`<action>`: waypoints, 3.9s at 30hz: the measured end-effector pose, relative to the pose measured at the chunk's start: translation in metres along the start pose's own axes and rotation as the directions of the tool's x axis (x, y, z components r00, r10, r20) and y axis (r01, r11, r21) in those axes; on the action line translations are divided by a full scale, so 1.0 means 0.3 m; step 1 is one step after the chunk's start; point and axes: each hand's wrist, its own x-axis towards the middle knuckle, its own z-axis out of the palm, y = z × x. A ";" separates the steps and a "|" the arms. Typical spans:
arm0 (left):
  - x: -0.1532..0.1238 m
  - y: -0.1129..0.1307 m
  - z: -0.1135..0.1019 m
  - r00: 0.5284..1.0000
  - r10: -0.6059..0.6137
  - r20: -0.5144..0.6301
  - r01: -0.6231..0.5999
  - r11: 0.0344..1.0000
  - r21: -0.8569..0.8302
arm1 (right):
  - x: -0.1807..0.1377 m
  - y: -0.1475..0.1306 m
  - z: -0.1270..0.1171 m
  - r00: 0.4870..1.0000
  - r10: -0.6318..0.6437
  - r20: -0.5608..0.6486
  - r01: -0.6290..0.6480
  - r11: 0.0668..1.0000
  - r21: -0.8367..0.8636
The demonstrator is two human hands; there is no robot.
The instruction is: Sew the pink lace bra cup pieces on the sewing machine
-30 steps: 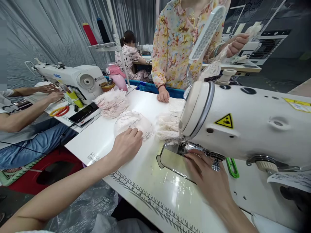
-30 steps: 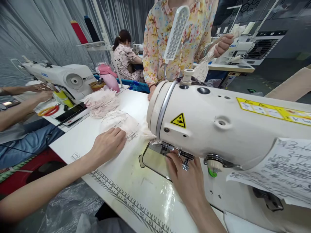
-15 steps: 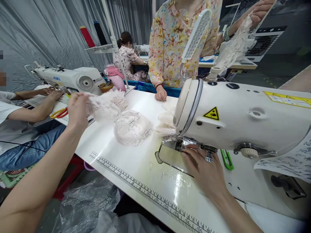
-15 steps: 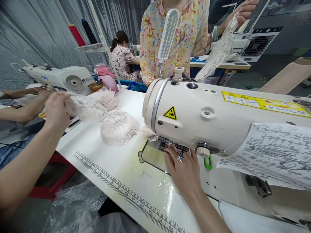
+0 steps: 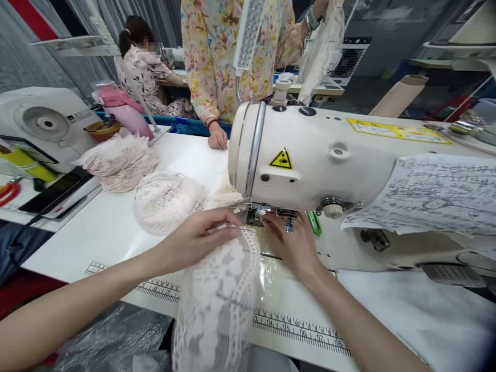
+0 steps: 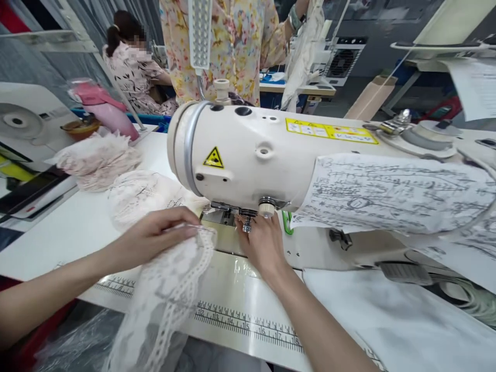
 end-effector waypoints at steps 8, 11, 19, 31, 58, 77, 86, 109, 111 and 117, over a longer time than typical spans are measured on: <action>0.099 -0.139 0.124 0.949 0.316 0.000 -0.206 0.617 0.760 | -0.013 0.002 0.001 1.000 0.013 0.007 -0.013 1.000 -0.009; 0.060 -0.142 0.161 0.870 0.474 0.136 -0.395 0.504 0.768 | -0.019 -0.006 -0.006 0.997 -0.076 -0.010 0.076 0.997 0.011; 0.047 -0.205 0.209 0.853 0.483 0.197 -0.408 0.385 0.828 | -0.038 -0.022 0.017 0.989 -0.104 0.109 0.114 0.990 -0.087; 0.072 -0.222 0.212 0.879 0.458 0.131 -0.375 0.495 0.784 | -0.037 -0.041 0.022 0.988 -0.062 0.139 0.086 0.981 -0.175; 0.051 -0.149 0.136 0.805 0.575 0.145 -0.472 0.472 0.744 | -0.011 -0.033 -0.028 0.959 -0.280 -0.045 0.279 0.960 -0.030; 0.035 -0.093 0.061 0.908 0.319 0.273 -0.417 0.758 0.501 | -0.009 -0.013 -0.034 0.927 -0.375 -0.017 0.355 0.862 0.361; 0.051 -0.192 0.160 0.778 0.622 0.084 -0.556 0.622 0.551 | -0.007 0.001 -0.033 0.909 -0.405 0.099 0.360 0.881 0.306; 0.033 -0.206 0.184 0.815 0.567 0.123 -0.517 0.613 0.597 | -0.006 -0.008 -0.040 0.922 -0.378 -0.083 0.387 0.907 0.169; 0.037 -0.205 0.187 0.812 0.570 0.122 -0.521 0.615 0.593 | -0.006 -0.003 -0.036 0.923 -0.378 -0.073 0.385 0.910 0.152; 0.042 -0.207 0.185 0.806 0.579 0.124 -0.524 0.600 0.605 | 0.015 -0.005 -0.038 0.907 -0.410 -0.097 0.421 0.883 0.206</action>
